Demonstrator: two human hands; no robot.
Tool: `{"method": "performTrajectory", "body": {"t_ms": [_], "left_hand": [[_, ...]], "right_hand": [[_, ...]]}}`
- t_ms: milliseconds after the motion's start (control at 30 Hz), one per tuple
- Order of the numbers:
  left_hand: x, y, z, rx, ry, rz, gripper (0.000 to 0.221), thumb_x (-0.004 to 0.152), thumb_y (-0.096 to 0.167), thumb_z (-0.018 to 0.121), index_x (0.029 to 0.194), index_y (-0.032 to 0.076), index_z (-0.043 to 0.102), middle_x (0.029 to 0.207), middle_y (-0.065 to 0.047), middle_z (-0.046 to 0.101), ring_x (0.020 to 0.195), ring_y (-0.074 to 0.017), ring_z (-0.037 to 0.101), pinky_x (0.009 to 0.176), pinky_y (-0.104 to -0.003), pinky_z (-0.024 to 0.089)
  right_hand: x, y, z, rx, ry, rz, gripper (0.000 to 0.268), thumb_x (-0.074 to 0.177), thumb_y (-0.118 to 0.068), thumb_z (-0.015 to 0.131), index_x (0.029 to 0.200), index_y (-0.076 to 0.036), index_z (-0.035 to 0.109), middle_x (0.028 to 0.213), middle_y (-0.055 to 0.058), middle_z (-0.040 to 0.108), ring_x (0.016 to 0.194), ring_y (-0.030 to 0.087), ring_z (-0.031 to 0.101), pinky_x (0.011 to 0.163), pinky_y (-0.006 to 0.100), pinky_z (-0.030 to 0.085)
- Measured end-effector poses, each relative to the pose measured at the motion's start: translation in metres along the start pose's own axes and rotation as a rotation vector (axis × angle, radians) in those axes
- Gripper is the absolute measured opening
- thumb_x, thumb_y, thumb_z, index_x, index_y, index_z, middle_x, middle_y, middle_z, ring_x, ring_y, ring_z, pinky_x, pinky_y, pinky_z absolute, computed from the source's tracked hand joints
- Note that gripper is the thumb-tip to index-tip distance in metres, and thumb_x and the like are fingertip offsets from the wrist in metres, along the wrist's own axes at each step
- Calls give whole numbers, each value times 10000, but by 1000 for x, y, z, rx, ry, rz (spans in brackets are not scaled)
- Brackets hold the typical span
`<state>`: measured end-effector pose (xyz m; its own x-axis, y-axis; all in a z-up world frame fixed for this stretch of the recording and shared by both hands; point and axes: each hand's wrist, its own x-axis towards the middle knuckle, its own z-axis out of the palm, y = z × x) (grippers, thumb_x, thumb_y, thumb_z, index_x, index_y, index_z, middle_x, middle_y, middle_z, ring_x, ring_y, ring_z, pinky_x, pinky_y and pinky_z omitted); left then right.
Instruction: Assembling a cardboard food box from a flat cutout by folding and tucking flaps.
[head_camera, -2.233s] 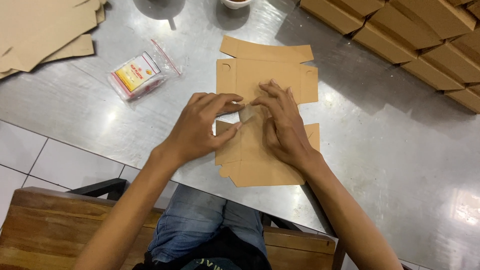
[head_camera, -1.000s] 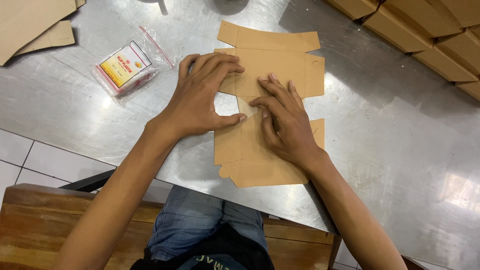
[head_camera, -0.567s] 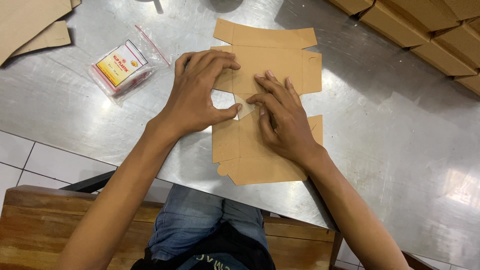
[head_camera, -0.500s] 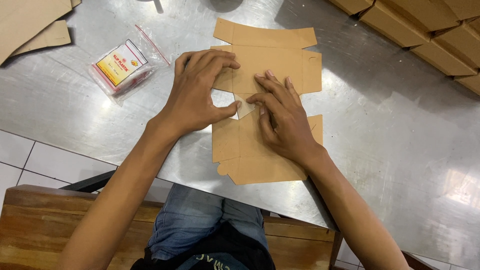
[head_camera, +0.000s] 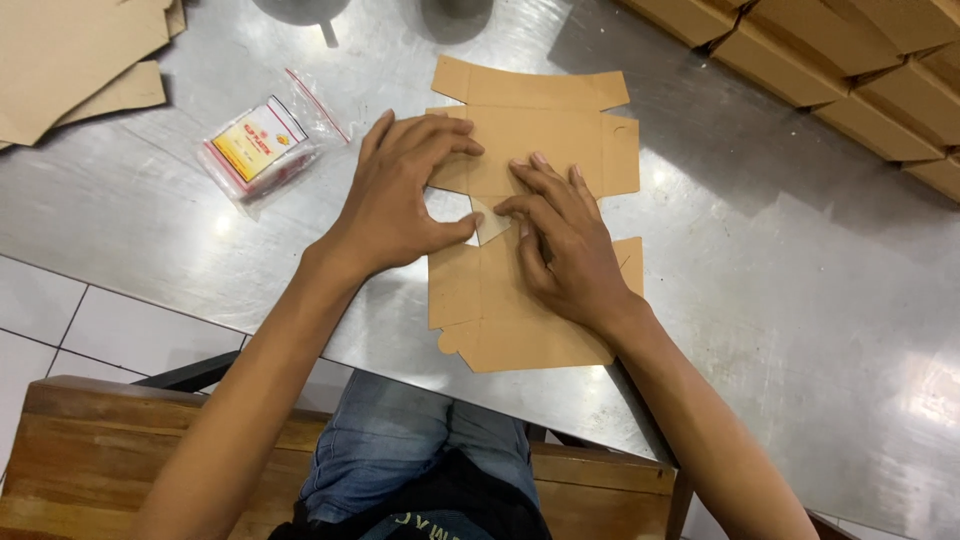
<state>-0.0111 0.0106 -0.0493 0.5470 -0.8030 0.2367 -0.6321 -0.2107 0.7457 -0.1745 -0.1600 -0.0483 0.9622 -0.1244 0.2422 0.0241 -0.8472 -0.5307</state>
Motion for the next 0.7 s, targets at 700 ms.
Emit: {"method": "performTrajectory", "body": {"t_ms": [700], "left_hand": [[-5,11,-10,52,-141,12,478,745,320,835,1202,212,747,1550,-133,528,1506,-427,373,1233,-681,-7]], "right_hand": [[-7,15,-29,152,52,-10,501,869,37,442,1253,-186,674,1429,121,599,1467,410,450,1222,712,33]]}}
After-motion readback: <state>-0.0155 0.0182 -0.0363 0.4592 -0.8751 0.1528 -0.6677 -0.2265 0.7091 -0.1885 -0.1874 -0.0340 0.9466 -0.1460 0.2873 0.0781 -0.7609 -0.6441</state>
